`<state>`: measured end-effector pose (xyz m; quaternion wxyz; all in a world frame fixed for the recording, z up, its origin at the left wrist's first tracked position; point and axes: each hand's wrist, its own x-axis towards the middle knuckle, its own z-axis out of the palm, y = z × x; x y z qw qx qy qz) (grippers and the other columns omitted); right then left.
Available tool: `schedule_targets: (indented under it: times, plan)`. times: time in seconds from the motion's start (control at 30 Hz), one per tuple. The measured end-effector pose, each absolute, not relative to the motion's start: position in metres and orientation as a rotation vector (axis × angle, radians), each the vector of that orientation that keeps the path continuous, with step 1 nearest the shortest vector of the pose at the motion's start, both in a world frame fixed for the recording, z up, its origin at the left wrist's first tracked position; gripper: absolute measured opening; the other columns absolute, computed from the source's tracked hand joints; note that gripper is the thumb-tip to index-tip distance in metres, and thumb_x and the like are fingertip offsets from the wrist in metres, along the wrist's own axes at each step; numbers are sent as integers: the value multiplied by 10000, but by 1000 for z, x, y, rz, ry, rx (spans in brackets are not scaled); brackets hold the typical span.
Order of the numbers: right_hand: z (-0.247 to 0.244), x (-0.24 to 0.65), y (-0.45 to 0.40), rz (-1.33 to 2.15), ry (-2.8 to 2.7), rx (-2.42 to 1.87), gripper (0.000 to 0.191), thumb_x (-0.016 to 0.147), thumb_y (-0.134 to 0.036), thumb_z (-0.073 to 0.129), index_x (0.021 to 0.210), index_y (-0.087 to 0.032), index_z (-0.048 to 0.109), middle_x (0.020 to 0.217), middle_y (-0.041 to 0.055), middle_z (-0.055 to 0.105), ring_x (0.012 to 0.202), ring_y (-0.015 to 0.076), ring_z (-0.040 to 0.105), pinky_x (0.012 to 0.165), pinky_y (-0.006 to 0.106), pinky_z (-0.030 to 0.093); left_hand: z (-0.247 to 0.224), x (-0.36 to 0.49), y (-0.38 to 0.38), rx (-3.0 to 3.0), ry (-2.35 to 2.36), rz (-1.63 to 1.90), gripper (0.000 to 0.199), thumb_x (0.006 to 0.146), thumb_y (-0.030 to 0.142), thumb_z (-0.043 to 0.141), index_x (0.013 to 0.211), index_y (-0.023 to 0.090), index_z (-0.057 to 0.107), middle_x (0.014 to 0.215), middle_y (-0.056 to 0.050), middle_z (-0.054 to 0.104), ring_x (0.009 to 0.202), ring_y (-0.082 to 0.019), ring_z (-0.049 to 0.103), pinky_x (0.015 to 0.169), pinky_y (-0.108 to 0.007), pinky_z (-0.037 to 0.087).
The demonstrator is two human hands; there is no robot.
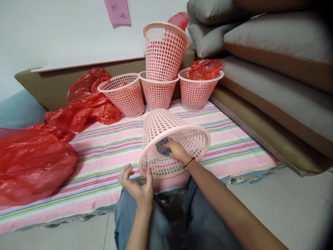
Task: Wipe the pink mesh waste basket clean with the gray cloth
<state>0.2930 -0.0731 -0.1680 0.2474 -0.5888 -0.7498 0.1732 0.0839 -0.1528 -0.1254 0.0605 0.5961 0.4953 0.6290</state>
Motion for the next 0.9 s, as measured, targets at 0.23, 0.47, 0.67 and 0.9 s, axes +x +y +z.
schedule_targets:
  times: [0.23,0.47,0.67,0.9]
  plan:
    - [-163,308,-86,556,-1743,-1603,262,929,-322,572,1107,-181,702,1122,73,725,1041,185,654,939,299,479,-128,128,-170,1861,1080,1203,255,839,195,598,1073,230,694,1241,-134,644,1214,-297,553,1093,-444,356]
    - [-182,310,-71,620,-1420,-1804,231,944,-322,612,1089,-143,639,1058,61,678,943,184,657,871,400,544,-164,162,-87,1961,1442,877,637,777,239,624,1346,-2,467,1517,-341,349,1465,-431,262,1181,-574,190]
    - [-192,306,-59,802,-1322,-1770,352,948,-374,606,1231,-166,589,1228,82,613,1040,223,632,878,427,555,-188,158,-72,2036,1428,632,1057,612,393,812,1456,16,299,1592,-337,165,1500,-434,112,1196,-548,187]
    - [-195,305,-60,959,-1261,-1638,365,947,-369,608,1251,-169,578,1248,89,604,1053,225,628,882,432,554,-189,150,-68,2065,1339,544,1202,486,376,905,1486,55,321,1607,-287,194,1496,-421,167,1193,-515,229]
